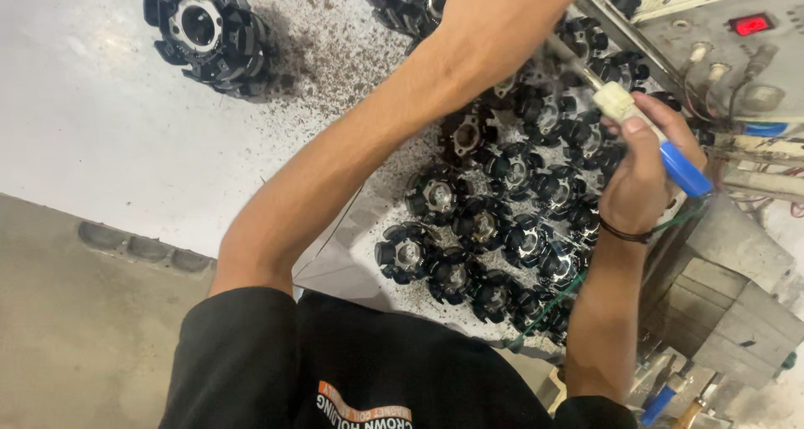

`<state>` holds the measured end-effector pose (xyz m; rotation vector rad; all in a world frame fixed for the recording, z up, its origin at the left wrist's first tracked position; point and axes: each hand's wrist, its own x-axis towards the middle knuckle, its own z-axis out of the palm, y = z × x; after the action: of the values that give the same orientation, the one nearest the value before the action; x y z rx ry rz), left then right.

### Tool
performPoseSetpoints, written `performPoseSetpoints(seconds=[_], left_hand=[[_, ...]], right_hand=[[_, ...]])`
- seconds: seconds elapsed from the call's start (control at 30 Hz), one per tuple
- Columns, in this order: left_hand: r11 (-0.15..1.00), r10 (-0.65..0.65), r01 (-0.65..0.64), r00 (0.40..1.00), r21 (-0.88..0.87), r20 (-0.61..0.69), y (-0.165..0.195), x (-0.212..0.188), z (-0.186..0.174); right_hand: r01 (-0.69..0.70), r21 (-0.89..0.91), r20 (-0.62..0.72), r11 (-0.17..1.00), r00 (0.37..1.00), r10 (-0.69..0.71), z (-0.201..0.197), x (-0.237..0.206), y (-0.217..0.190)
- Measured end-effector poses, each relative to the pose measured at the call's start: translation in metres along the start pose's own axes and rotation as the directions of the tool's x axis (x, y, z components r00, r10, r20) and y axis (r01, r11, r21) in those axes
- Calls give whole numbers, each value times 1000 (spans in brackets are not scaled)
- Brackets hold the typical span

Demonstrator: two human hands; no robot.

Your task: The person arranges black motor rotor assemblies on a white workbench, moving them from a plastic tray into rows, then uses a heated blue-handled tool to touch the center of each rotor one at a time, working through the rows and repositioning processed rotors aside.

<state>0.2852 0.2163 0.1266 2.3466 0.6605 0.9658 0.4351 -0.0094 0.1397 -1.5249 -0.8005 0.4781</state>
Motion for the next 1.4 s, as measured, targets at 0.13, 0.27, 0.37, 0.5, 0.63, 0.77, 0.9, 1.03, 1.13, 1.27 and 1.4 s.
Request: performPoseSetpoints(seconds=[0.13,0.27,0.37,0.5,0.63,0.77,0.9,1.03,1.13,1.27,1.4], left_hand=[[958,94,-23,967,287,-236,-31,-30,50],[938,85,-12,977,347,-196,-36,-44,72],[920,113,-29,974,391,-194,-31,-42,74],[901,147,-54,971,430,-186,-25,-46,79],[907,68,-4,988,421,-136,-24,-48,95],[929,5,48,990,366,-143,-28,-46,103],[959,-59,84,994,272,-96,-31,-47,97],[965,-41,64,994,255,-97,-33,-45,91],[969,-26,49,995,243,-97,-33,-41,91],[967,-17,42,995,252,-100,-38,-39,97],[963,-23,43,997,268,-76,-42,-39,106]], right_hand=[[39,-66,-39,997,998,-42,4,12,9],[-8,-56,-70,998,998,4,9,15,11],[30,-119,-39,992,999,-35,10,15,9],[80,-239,-13,968,996,-85,8,16,6],[12,-364,-49,931,998,-32,6,16,2],[43,-332,18,942,999,-39,3,18,1],[79,-343,67,936,996,-59,1,22,-2],[-1,-343,100,939,994,38,4,31,-15],[49,-402,196,914,980,34,11,38,-35],[109,-492,286,864,957,42,22,47,-61],[136,-461,333,877,942,29,28,55,-64]])
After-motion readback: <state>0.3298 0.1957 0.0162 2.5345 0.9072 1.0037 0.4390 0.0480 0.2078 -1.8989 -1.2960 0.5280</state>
